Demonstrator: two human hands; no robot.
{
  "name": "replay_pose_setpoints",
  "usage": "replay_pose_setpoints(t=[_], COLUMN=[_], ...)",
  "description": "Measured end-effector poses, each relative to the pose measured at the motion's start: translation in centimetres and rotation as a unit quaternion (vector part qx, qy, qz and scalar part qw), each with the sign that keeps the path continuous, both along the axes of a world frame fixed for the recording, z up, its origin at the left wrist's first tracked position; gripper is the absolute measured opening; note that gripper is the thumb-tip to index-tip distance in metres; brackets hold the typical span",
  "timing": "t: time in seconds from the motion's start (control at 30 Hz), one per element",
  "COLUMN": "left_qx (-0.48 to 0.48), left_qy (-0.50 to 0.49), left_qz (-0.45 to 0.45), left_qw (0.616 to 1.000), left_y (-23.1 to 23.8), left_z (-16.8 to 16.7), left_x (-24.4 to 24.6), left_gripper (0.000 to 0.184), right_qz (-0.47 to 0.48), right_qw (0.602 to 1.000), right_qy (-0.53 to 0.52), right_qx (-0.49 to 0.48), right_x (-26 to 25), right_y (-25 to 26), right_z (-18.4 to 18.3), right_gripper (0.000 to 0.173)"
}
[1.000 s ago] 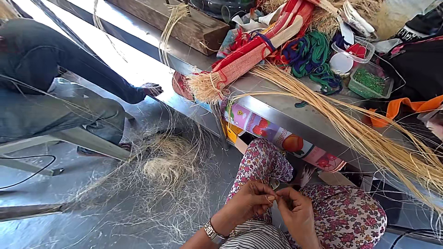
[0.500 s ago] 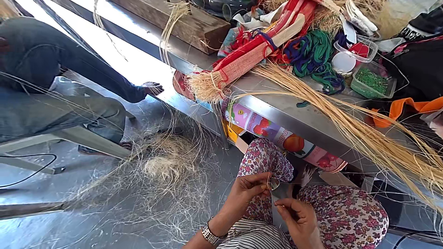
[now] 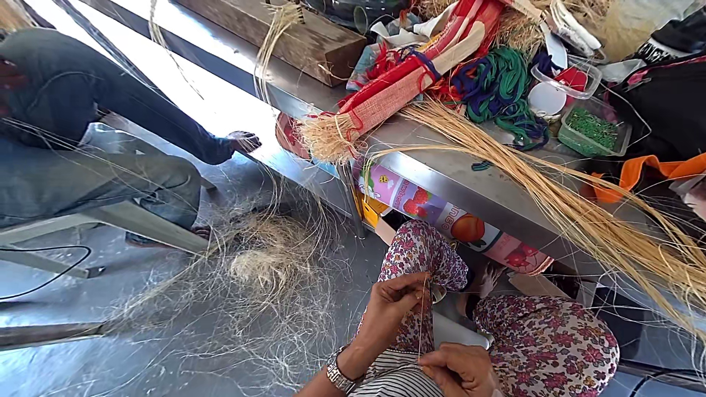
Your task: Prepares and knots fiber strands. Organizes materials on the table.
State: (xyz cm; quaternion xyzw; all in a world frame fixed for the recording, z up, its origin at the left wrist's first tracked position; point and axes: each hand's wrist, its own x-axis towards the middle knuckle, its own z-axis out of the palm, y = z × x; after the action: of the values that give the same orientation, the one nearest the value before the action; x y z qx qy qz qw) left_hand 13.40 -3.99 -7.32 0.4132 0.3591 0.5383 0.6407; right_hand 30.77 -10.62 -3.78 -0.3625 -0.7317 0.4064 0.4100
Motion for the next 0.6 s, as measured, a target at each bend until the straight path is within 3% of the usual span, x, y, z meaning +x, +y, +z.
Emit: replay_pose_setpoints(t=[0.1,0.3,0.4,0.5,0.6], left_qx=[-0.030,-0.044,0.014,0.111,0.235], left_qy=[-0.040,-0.084,-0.097,-0.033,0.109], left_qz=[-0.012,0.030,0.072,0.176,0.289], left_qw=[0.999,0.995,0.993,0.978,0.922], left_y=[0.5,0.9,2.3,5.0,8.7], left_z=[0.2,1.8,3.2,6.4,10.5], left_x=[-0.5,-1.6,-4.2,-9.2,-15.3], left_gripper=[0.035,0.021,0.016,0.018,0.019], right_qz=[-0.031,-0.039,-0.036,-0.046,-0.075], right_qw=[0.999,0.996,0.993,0.988,0.982], right_qy=[-0.029,-0.077,-0.115,-0.147,-0.174], right_qx=[-0.011,-0.011,0.005,0.017,0.015], right_x=[-0.6,-1.7,-1.1,1.8,6.0], right_y=[-0.1,0.4,1.1,2.5,4.3], right_z=[-0.1,0.0,1.0,2.7,4.1], right_gripper=[0.014,0.014,0.029,0.037,0.032])
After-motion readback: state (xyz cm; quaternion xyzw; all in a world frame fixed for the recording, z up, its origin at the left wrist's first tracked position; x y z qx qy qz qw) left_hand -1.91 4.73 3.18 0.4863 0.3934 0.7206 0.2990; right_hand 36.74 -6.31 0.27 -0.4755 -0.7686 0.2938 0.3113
